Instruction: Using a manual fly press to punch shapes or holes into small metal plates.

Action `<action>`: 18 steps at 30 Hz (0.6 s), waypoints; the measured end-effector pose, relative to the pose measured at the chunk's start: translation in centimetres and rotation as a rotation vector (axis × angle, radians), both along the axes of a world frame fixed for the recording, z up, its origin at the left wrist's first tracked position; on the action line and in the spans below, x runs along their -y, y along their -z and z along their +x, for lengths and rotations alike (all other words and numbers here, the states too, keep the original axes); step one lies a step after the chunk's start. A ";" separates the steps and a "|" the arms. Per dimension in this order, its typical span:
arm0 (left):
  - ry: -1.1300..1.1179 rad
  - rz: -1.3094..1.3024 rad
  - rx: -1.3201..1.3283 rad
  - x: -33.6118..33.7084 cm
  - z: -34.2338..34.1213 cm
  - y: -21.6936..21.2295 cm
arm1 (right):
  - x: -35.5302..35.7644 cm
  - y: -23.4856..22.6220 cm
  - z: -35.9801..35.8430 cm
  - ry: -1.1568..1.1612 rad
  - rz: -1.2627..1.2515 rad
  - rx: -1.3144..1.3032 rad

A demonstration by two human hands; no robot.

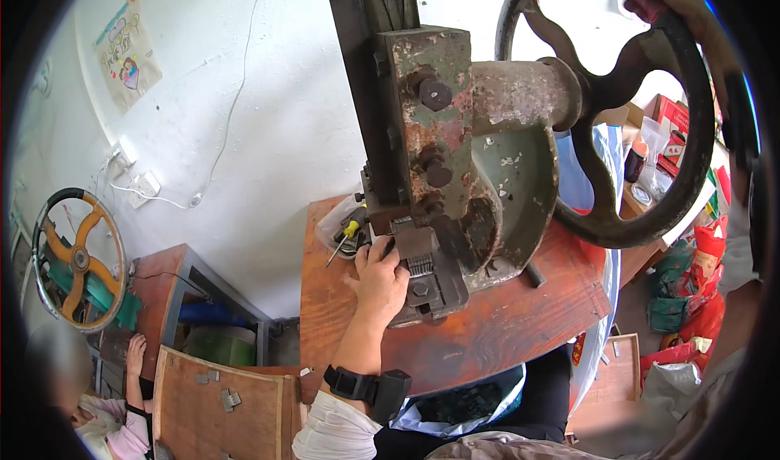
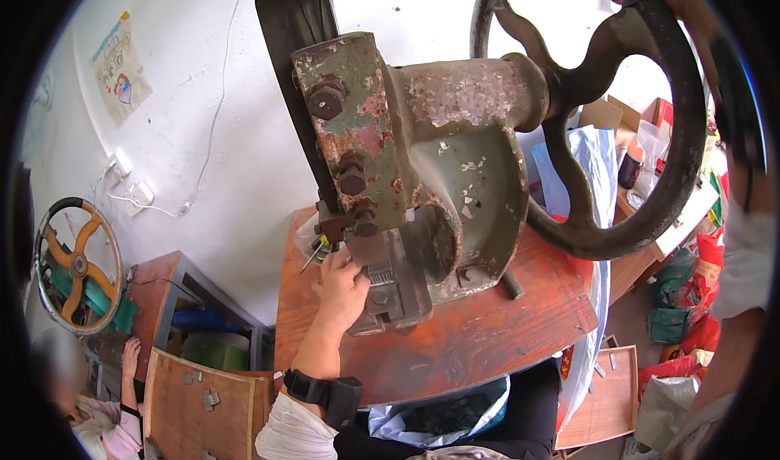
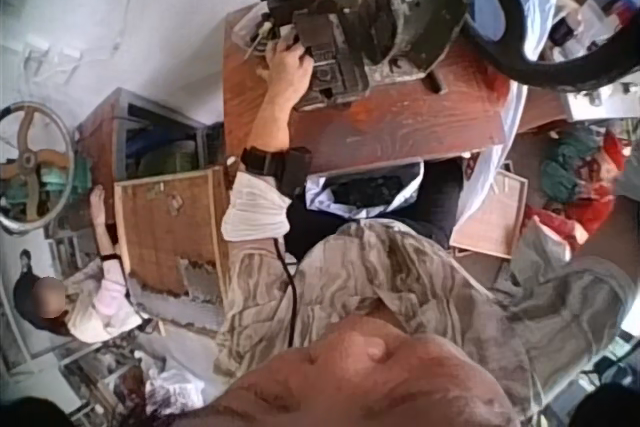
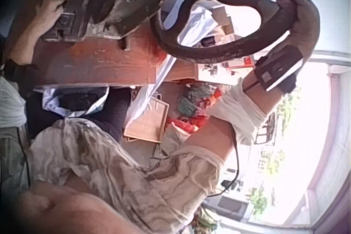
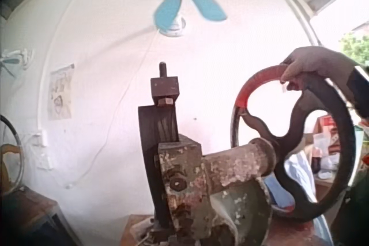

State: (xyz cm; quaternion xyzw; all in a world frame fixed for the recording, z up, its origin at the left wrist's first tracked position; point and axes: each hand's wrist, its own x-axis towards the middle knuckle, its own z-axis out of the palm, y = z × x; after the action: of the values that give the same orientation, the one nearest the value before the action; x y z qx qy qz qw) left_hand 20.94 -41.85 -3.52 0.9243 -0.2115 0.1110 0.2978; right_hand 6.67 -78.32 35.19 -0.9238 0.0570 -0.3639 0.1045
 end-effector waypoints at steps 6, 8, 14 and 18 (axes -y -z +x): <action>0.078 -0.277 -0.102 -3.5 0.6 1.6 | 1.9 17.5 -4.2 0.046 0.403 0.459; 0.092 -0.278 -0.086 -1.6 0.8 1.6 | -3.1 31.2 -4.3 0.167 0.393 0.875; 0.092 -0.240 -0.105 -2.7 1.4 2.2 | -5.9 27.7 -3.0 -0.067 0.626 0.775; 0.102 -0.241 -0.069 -2.5 1.4 1.2 | -1.1 14.0 -5.3 -0.025 0.465 0.387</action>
State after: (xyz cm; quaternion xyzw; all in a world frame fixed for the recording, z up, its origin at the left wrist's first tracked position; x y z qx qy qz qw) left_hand 22.35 -39.31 -4.72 0.8732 -0.2332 0.0882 0.4188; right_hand 1.36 -77.21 21.15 -0.7893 0.1066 -0.5090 0.3266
